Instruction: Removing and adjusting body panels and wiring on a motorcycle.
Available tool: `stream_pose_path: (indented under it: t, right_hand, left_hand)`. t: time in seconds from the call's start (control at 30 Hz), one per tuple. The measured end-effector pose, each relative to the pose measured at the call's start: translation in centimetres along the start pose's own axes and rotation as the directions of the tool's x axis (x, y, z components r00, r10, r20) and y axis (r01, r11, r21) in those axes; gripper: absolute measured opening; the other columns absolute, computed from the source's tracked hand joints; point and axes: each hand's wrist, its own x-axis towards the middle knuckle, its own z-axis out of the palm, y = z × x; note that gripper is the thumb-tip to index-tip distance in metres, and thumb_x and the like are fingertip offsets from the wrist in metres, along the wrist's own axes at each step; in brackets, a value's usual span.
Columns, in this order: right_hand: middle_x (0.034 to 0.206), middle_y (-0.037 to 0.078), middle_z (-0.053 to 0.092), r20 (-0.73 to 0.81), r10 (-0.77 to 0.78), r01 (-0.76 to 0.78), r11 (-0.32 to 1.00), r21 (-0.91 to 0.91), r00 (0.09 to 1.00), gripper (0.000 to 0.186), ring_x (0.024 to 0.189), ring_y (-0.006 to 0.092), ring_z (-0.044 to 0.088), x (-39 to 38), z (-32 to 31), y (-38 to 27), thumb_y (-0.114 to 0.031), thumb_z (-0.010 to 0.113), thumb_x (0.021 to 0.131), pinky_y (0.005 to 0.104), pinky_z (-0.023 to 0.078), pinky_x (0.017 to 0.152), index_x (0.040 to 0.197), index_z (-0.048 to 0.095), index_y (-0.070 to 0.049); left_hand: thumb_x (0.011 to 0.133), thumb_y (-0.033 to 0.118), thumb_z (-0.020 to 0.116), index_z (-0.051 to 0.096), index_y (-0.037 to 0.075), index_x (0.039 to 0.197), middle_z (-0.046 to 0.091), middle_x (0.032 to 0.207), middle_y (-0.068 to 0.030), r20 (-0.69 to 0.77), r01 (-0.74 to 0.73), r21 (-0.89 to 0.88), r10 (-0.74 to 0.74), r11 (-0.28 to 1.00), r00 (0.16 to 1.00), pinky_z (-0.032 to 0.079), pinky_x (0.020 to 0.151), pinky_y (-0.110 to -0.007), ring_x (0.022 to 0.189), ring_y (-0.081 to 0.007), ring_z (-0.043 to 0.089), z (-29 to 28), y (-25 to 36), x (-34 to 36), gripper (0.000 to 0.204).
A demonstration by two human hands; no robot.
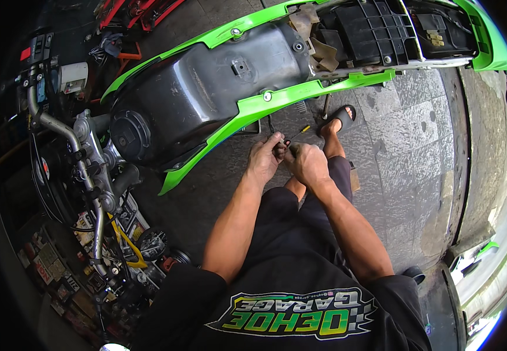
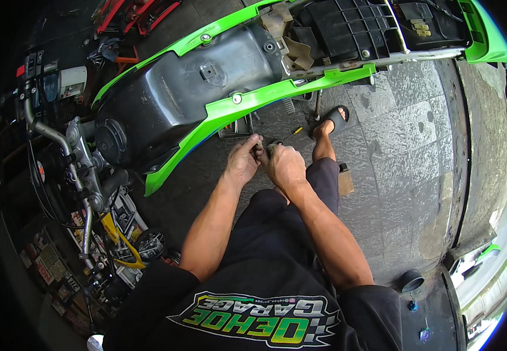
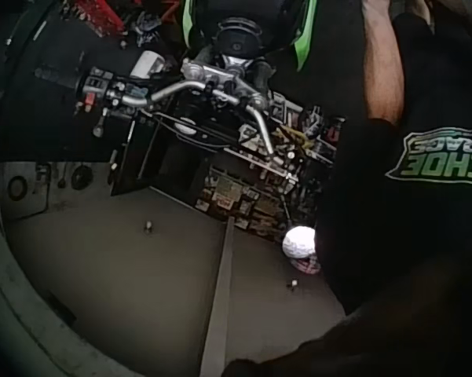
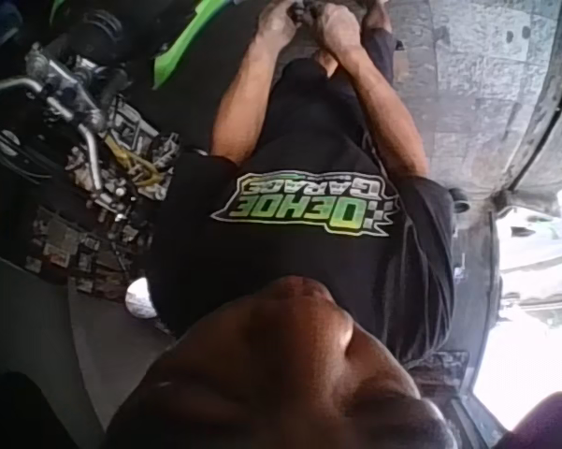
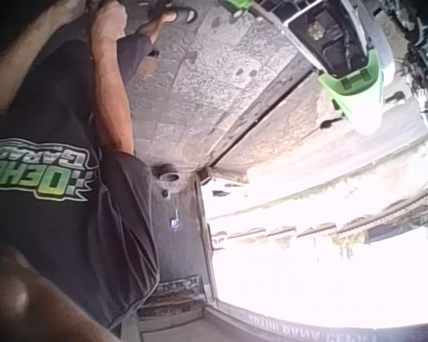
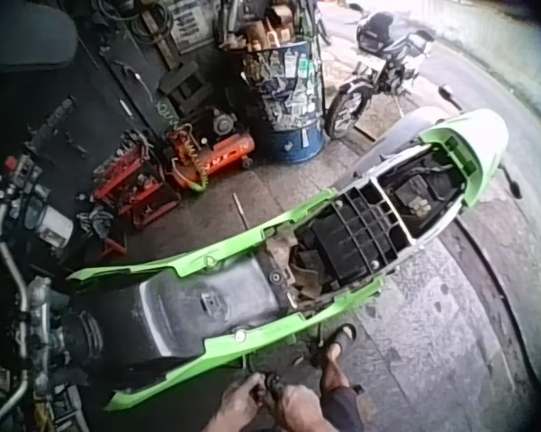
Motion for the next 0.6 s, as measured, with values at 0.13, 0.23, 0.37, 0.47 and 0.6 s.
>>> stream_pose_path:
  t: [0.13,0.23,0.37,0.47,0.6]
  right_hand:
    - [0.076,0.023,0.069,-0.019,0.015,-0.015,1.0,-0.016,1.0,0.028,0.073,0.0438,0.07,-0.1,-0.2,-0.4,-0.031,0.067,0.092,0.0525,0.057,0.066,0.083,0.073,-0.006]
    - [0.076,0.023,0.07,-0.046,0.03,-0.031,0.999,-0.025,0.999,0.026,0.074,0.0436,0.07,-0.1,-0.3,-0.8,-0.03,0.066,0.093,0.0529,0.057,0.067,0.084,0.072,-0.006]
    - [0.082,0.022,0.071,-0.072,0.042,-0.042,0.999,-0.007,0.997,0.026,0.079,0.043,0.071,-0.2,-0.1,-1.2,-0.028,0.062,0.095,0.0527,0.057,0.071,0.085,0.071,-0.006]
    - [0.085,0.02,0.072,-0.121,0.04,-0.038,0.999,0.022,0.992,0.024,0.08,0.0417,0.071,-0.3,0.2,-1.2,-0.028,0.063,0.095,0.0519,0.056,0.071,0.086,0.071,-0.007]
    - [0.087,0.017,0.071,-0.16,0.024,-0.02,0.999,0.027,0.987,0.021,0.08,0.041,0.07,-0.5,0.9,-1.2,-0.027,0.065,0.093,0.0511,0.056,0.069,0.088,0.07,-0.008]
  left_hand:
    - [0.094,0.023,0.079,0.069,0.008,0.099,0.069,0.084,-0.0007,-0.011,-0.007,0.008,0.008,1.0,1.0,0.051,0.065,-0.022,0.068,-0.0082,0.061,0.0,0.0,-0.1,0.019]
    - [0.094,0.022,0.079,0.069,0.007,0.099,0.069,0.084,-0.0013,-0.01,-0.028,0.021,0.029,0.999,1.0,0.051,0.064,-0.022,0.067,-0.0084,0.061,0.1,-0.1,0.0,0.019]
    - [0.094,0.021,0.078,0.069,0.006,0.098,0.071,0.086,-0.003,-0.048,-0.021,0.005,0.021,1.0,0.999,0.051,0.062,-0.022,0.066,-0.0088,0.062,0.0,-0.2,0.1,0.018]
    - [0.095,0.02,0.077,0.069,0.006,0.097,0.071,0.085,-0.0031,-0.063,-0.034,-0.056,0.031,0.998,0.998,0.052,0.063,-0.022,0.067,-0.0096,0.063,0.0,-0.5,0.0,0.016]
    - [0.095,0.02,0.077,0.07,0.009,0.097,0.068,0.088,0.0002,-0.073,-0.067,-0.11,0.059,0.992,0.996,0.051,0.072,-0.025,0.077,-0.0112,0.062,0.3,-1.2,0.0,0.013]
